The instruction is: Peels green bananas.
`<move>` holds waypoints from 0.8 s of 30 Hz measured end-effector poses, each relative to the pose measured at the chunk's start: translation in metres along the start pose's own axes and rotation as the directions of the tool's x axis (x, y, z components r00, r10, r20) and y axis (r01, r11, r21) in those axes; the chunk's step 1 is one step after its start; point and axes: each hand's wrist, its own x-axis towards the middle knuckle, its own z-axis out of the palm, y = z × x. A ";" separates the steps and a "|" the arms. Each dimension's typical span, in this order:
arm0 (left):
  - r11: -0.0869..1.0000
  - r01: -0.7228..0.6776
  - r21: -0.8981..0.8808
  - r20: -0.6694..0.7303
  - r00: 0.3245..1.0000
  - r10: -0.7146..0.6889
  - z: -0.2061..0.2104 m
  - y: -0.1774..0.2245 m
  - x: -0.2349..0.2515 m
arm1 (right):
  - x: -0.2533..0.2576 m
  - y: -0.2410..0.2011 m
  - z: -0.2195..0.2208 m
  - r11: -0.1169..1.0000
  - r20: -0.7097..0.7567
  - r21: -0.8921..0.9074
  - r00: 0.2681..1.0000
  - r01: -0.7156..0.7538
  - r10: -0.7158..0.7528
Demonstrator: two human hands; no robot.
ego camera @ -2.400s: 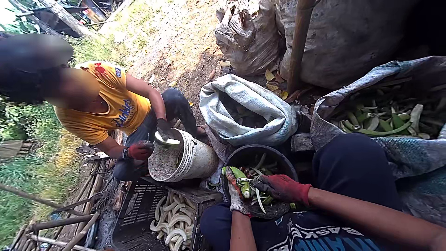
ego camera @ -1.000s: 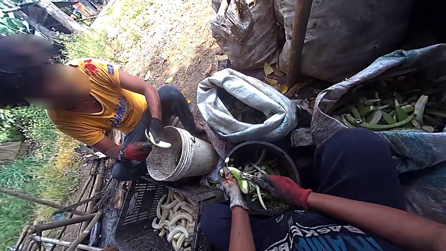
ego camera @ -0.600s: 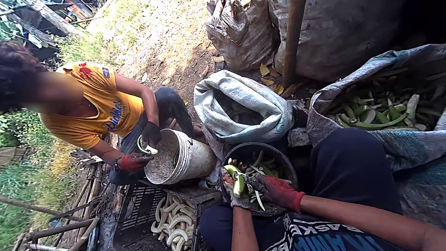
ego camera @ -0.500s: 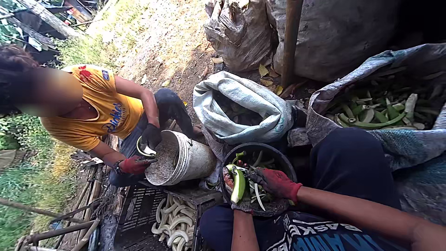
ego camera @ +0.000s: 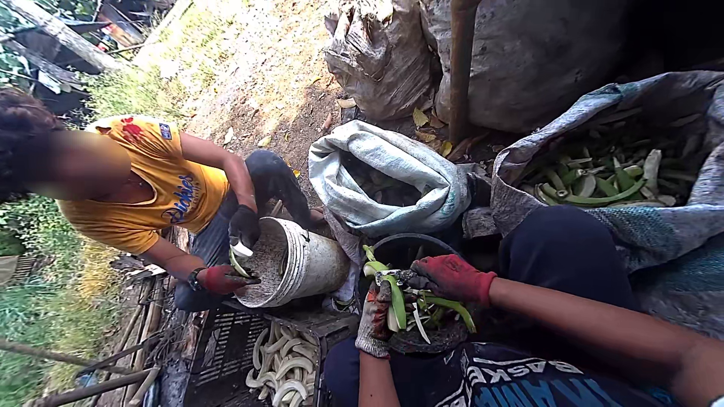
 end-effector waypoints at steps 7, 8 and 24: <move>0.992 0.101 0.074 0.222 0.968 -0.115 -0.022 0.004 -0.014 | 0.017 0.008 -0.018 0.991 0.050 -0.088 0.994 0.097 -0.092; 0.988 0.126 0.088 0.231 0.962 -0.144 -0.024 0.007 -0.017 | 0.015 0.007 -0.016 0.988 0.048 -0.100 0.993 0.114 -0.110; 0.969 0.061 0.241 -0.004 0.998 -0.062 -0.008 -0.016 -0.006 | 0.022 0.002 -0.021 0.991 0.100 -0.117 0.994 0.057 -0.045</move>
